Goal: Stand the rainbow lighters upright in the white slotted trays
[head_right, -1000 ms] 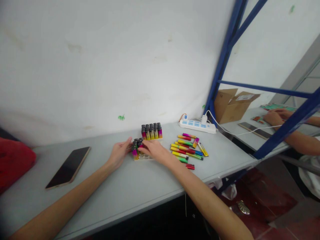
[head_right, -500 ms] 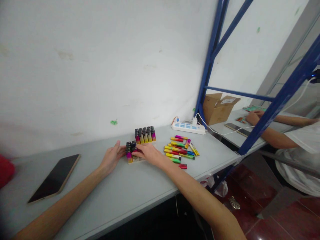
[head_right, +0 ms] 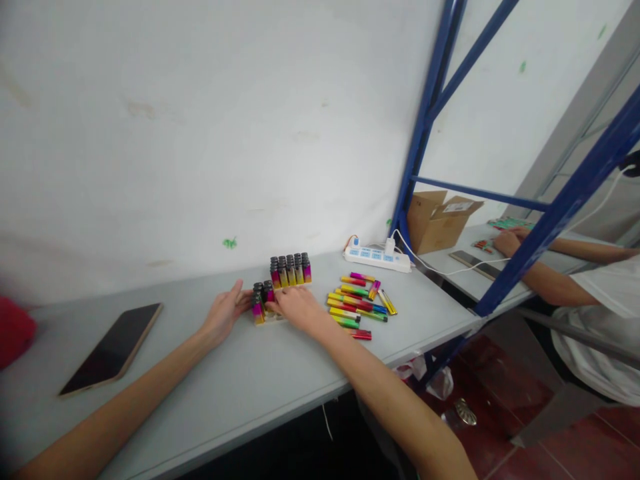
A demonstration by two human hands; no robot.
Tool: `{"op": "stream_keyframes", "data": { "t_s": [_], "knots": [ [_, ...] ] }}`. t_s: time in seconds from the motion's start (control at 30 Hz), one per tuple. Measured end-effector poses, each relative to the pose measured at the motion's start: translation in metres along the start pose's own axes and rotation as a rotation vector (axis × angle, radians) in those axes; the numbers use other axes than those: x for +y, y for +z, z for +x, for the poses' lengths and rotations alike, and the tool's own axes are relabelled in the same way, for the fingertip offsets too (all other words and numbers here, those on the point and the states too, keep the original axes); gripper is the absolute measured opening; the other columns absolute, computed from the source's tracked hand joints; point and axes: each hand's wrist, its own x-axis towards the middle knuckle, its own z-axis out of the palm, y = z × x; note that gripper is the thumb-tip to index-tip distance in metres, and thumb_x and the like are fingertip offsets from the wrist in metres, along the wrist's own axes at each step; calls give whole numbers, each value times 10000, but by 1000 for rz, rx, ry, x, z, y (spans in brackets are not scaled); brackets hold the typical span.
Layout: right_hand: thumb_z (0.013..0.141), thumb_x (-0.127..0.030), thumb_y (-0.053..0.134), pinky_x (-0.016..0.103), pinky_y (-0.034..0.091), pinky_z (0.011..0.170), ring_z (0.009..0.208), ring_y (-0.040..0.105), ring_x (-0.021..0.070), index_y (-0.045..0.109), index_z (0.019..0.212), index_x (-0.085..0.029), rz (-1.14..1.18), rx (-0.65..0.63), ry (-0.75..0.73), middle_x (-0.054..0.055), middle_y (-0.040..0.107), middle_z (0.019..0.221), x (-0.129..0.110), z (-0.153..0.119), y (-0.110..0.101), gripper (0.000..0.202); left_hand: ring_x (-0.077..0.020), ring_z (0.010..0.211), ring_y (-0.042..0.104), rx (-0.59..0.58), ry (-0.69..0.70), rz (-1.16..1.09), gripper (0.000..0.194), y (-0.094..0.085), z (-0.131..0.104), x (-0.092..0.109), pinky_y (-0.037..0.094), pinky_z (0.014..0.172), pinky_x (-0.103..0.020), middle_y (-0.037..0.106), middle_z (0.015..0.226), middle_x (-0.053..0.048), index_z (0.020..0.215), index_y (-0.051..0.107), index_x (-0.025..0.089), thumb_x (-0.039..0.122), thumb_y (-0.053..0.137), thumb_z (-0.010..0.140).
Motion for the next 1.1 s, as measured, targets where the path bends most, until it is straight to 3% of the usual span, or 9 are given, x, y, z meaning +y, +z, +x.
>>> {"op": "stream_keyframes", "data": {
  "t_s": [0.13, 0.27, 0.43, 0.5, 0.63, 0.73, 0.9, 1.1],
  "knots": [
    [1054, -532, 481, 312, 482, 814, 848, 691, 221, 697, 956, -157, 68, 41, -70, 112, 742, 926, 6, -3, -1, 443, -245, 854, 792, -5, -8, -7, 499, -1, 0, -1, 591, 933, -335, 818, 892, -180, 756, 754, 87, 328, 455, 1073],
    [1089, -491, 429, 271, 424, 760, 768, 645, 169, 661, 855, -175, 172, 189, -10, 62, 713, 829, 26, -15, -13, 457, -253, 858, 789, -14, 1, -7, 489, -3, 0, -2, 592, 937, -348, 819, 879, -173, 754, 759, 90, 354, 482, 1059],
    [1112, -354, 351, 274, 418, 746, 724, 628, 170, 654, 835, -177, 231, 446, 208, 46, 696, 765, 92, -44, -33, 447, -254, 884, 786, -25, 19, 4, 508, -4, 3, -5, 590, 940, -344, 821, 892, -160, 751, 769, 109, 416, 492, 1046],
    [1090, -330, 390, 285, 432, 757, 739, 636, 184, 663, 831, -173, 201, 490, 302, 57, 704, 771, 124, -58, -37, 407, -248, 885, 785, -4, 14, -6, 555, -4, 4, -5, 589, 939, -341, 822, 881, -149, 753, 771, 119, 426, 432, 1067],
    [996, -222, 528, 319, 479, 854, 880, 673, 217, 701, 983, -144, 114, 364, 366, 110, 746, 958, 177, -85, -38, 190, -258, 888, 788, 49, 0, -10, 704, -2, 5, -5, 598, 925, -360, 817, 836, -148, 716, 760, 142, 532, 302, 1083],
    [961, -232, 599, 344, 495, 912, 956, 691, 232, 718, 1038, -142, 69, 262, 412, 133, 745, 1053, 199, -104, -38, 168, -281, 910, 789, 33, 8, 10, 750, -1, 5, -4, 605, 925, -388, 815, 830, -156, 703, 753, 156, 640, 297, 1049],
    [986, -249, 576, 297, 504, 834, 865, 709, 193, 706, 1066, -152, 22, 187, 528, 111, 753, 1022, 209, -128, -49, 181, -293, 943, 786, 0, 28, 27, 718, -1, 5, -4, 596, 969, -406, 819, 849, -161, 651, 717, 171, 646, 338, 1035],
    [1000, -412, 598, 296, 476, 784, 856, 718, 224, 659, 1187, -135, 4, 34, 650, 105, 777, 900, 198, -141, -54, 340, -296, 950, 781, 0, 45, 28, 668, -2, 5, -6, 606, 922, -376, 818, 862, -165, 595, 656, 187, 641, 407, 1018]
  ]
}}
